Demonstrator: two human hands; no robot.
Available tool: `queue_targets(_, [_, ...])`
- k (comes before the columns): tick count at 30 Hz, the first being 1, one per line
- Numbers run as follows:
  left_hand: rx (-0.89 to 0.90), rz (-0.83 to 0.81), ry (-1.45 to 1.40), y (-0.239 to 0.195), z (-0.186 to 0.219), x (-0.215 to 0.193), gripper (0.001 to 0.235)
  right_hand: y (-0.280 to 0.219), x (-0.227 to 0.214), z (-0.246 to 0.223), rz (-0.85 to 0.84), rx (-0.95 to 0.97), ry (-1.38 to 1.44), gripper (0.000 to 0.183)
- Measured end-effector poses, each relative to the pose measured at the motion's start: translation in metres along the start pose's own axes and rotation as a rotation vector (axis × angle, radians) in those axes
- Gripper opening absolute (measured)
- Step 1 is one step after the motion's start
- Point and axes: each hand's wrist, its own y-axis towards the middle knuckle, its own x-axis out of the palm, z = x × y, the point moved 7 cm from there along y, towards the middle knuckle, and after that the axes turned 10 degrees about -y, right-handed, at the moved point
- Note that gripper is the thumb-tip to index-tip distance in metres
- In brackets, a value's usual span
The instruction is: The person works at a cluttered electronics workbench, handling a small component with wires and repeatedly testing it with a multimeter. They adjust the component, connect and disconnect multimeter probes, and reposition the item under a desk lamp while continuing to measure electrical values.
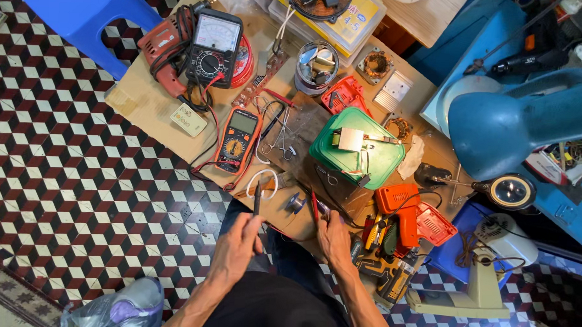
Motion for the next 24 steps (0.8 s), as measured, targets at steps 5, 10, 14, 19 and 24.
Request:
queue_targets(5, [0.092, 0.074, 0.002, -0.006, 0.023, -0.017, 0.031, 0.017, 0.051, 0.007, -0.079, 0.143, 0.027, 0.032])
queue_targets(10, [0.158, -0.133, -0.276, -0.007, 0.050, 0.001, 0.033, 0.004, 0.024, 0.001, 0.007, 0.099, 0.041, 0.030])
queue_targets(14, [0.054, -0.371, -0.168, -0.005, 0.060, 0.033, 0.072, -0.036, -0.042, -0.009, 0.122, -0.029, 0.241, 0.026])
queue_targets(19, [0.193, -0.519, -0.083, 0.010, 0.077, 0.096, 0.051, -0.064, -0.105, -0.004, 0.051, 0.189, 0.706, 0.024])
queue_targets(24, [0.238, -0.427, -0.075, 0.025, 0.081, 0.142, 0.036, -0.067, -0.123, -0.002, -0.077, 0.290, 1.176, 0.025])
